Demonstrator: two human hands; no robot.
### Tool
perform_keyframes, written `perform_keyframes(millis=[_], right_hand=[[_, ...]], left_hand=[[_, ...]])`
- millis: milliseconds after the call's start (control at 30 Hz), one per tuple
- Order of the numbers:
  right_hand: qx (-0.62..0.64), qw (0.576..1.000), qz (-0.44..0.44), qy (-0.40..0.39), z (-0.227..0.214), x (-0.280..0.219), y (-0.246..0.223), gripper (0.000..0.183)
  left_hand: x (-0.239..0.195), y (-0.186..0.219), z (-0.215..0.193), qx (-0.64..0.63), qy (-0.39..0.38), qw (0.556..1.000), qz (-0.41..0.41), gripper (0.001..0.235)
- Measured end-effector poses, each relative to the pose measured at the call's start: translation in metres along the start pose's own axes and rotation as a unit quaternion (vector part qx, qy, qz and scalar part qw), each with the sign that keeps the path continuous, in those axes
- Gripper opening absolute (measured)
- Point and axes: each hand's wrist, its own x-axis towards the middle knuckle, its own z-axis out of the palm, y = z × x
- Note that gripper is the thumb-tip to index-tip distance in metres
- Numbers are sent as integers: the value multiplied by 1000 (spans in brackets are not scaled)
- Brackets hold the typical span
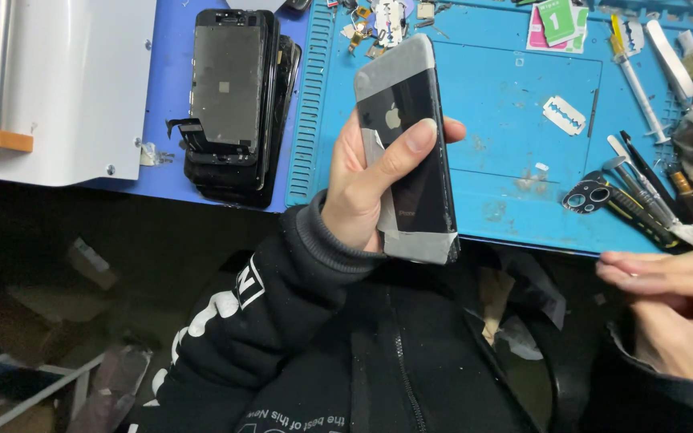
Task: Remanufacturing a smartphone by applying tape, cleaning the device with a cloth, and removing components.
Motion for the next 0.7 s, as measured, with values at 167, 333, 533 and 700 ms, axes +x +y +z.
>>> perform_keyframes(millis=[167, 333, 533, 700], right_hand=[[-79, 988, 107, 81, -14, -37, 9, 24], [-108, 970, 97, 192, -35, -108, 122, 30], [-126, 962, 41, 240, -72, -178, 333, 43], [-181, 964, 44, 189, -77, -159, 404, 44]], left_hand=[[-2, -3, -1, 41, 47, 998, -3, 36], [4, 4, 14, 144, 84, 985, 35, 47], [10, 5, 13, 113, 122, 985, 43, 49], [11, 4, 18, 126, 176, 976, 24, 49]])
